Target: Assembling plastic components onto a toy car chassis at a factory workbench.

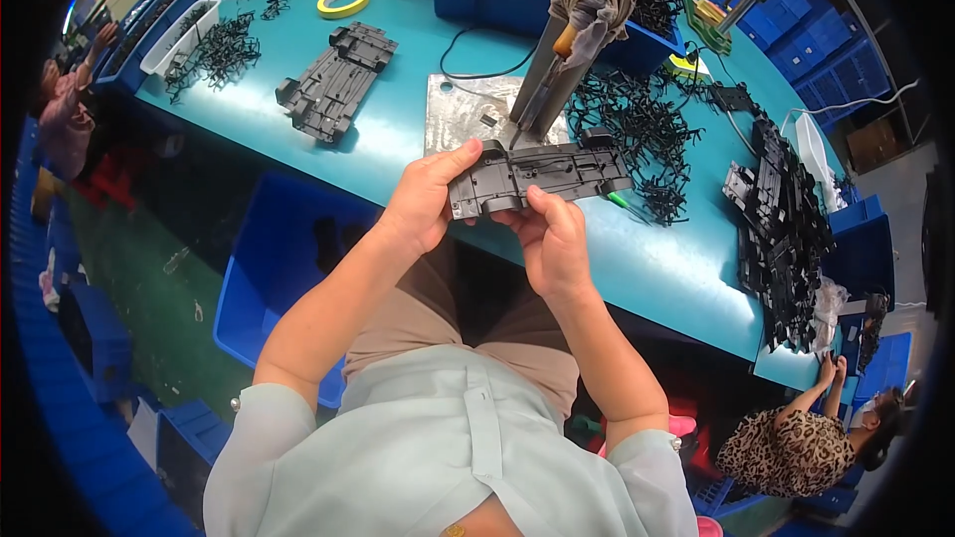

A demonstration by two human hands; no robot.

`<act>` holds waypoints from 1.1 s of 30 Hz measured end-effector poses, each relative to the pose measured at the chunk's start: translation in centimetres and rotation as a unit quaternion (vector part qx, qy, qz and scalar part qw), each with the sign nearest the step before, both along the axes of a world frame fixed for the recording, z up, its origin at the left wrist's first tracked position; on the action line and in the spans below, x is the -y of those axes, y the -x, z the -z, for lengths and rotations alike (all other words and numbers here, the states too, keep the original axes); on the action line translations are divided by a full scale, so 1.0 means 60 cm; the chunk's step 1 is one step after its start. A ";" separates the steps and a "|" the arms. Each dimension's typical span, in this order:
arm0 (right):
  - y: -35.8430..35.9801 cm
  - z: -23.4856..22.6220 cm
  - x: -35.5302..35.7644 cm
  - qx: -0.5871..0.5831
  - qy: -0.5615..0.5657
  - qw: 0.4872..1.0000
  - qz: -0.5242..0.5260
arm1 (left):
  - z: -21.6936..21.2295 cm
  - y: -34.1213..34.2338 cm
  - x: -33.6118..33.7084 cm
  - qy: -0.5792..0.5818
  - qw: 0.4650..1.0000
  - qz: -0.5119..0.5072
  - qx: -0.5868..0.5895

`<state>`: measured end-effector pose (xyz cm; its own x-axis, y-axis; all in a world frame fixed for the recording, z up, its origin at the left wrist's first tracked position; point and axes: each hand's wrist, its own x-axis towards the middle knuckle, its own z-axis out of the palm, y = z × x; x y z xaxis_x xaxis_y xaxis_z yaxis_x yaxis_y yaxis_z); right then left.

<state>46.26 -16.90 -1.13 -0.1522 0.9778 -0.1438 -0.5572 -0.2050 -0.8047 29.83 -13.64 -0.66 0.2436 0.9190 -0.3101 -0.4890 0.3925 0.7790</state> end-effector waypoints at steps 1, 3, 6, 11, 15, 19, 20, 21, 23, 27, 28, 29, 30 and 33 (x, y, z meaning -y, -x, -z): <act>0.001 -0.001 -0.002 0.000 0.000 1.000 0.001 | -0.001 0.000 -0.002 0.000 1.000 0.001 0.000; 0.003 -0.001 -0.003 -0.002 -0.009 1.000 0.001 | -0.003 -0.001 -0.004 -0.011 1.000 -0.012 -0.006; 0.005 -0.005 -0.004 -0.003 -0.012 1.000 0.001 | -0.011 -0.001 -0.006 -0.011 1.000 -0.016 -0.008; 0.011 -0.007 -0.003 -0.014 -0.013 1.000 0.015 | -0.015 0.000 -0.009 -0.025 0.999 -0.021 0.007; 0.014 -0.010 -0.003 -0.020 -0.019 0.999 0.019 | -0.015 0.002 -0.013 -0.021 0.999 -0.022 0.042; 0.013 -0.011 -0.003 -0.020 -0.015 0.999 0.028 | -0.008 -0.002 -0.020 -0.021 0.998 -0.030 0.049; 0.014 -0.011 -0.003 -0.019 -0.013 0.999 0.031 | -0.005 0.000 -0.022 -0.027 0.999 -0.019 0.039; 0.014 -0.011 -0.003 -0.019 -0.011 0.999 0.033 | -0.004 0.002 -0.023 -0.032 0.999 -0.008 0.029; 0.016 -0.012 -0.002 -0.019 -0.012 0.999 0.034 | -0.005 0.003 -0.021 -0.029 0.999 -0.008 0.027; 0.017 -0.011 -0.002 -0.017 -0.016 0.999 0.033 | -0.006 0.003 -0.021 -0.036 0.999 -0.005 0.019; 0.017 -0.011 -0.002 -0.017 -0.015 0.999 0.033 | -0.007 0.003 -0.021 -0.035 0.999 -0.005 0.019; 0.017 -0.011 -0.002 -0.017 -0.017 0.999 0.032 | -0.010 0.004 -0.021 -0.038 0.999 -0.002 0.012; 0.017 -0.012 -0.002 -0.018 -0.019 0.999 0.030 | -0.012 0.003 -0.021 -0.040 0.999 0.000 0.004; 0.019 -0.011 -0.002 -0.015 -0.018 0.999 0.033 | -0.009 0.001 -0.023 -0.038 0.999 -0.008 0.009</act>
